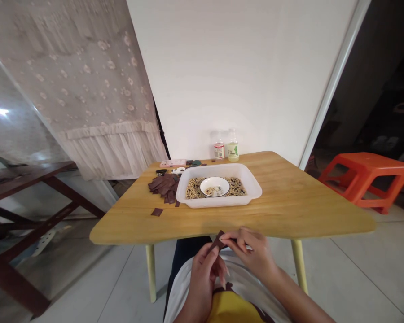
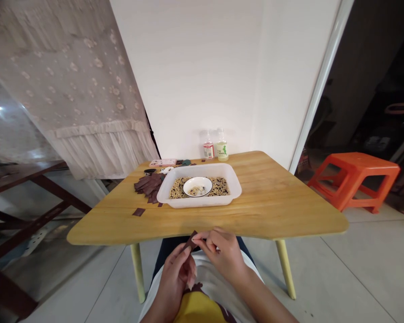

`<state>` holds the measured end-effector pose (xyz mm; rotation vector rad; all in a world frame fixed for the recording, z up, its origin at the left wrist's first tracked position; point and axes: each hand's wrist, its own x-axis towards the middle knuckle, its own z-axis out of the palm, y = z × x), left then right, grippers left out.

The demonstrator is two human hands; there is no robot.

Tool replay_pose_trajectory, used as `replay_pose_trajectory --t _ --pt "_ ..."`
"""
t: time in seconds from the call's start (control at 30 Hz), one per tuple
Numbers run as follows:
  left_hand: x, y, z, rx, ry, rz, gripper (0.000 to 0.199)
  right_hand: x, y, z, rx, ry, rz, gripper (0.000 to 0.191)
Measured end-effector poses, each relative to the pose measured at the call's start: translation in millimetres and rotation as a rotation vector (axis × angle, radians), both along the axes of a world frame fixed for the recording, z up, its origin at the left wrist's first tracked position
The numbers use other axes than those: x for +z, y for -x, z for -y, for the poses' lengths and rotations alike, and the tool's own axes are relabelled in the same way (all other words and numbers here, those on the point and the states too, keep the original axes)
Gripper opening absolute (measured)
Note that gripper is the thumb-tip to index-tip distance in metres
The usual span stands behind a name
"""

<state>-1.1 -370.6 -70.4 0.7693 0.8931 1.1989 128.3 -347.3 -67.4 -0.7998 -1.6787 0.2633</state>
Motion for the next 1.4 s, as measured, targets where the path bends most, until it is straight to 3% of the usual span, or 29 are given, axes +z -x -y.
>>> replay_pose_trajectory --t 0.33,0.9,1.4 --pt "-2.8 1.8 -2.3 -0.073 0.002 -0.035 0.025 0.7 2.8 1.4 0.033 0.009 0.069 0.036" --pt "-0.2 -0.9 -0.5 -0.003 0.012 -0.017 0.026 1.4 1.2 2.3 0.000 0.040 0.019 0.036" --pt "1.0 -1.7 0.5 -0.032 0.011 -0.027 0.024 0.8 3.1 1.5 0.042 0.081 0.036 0.037"
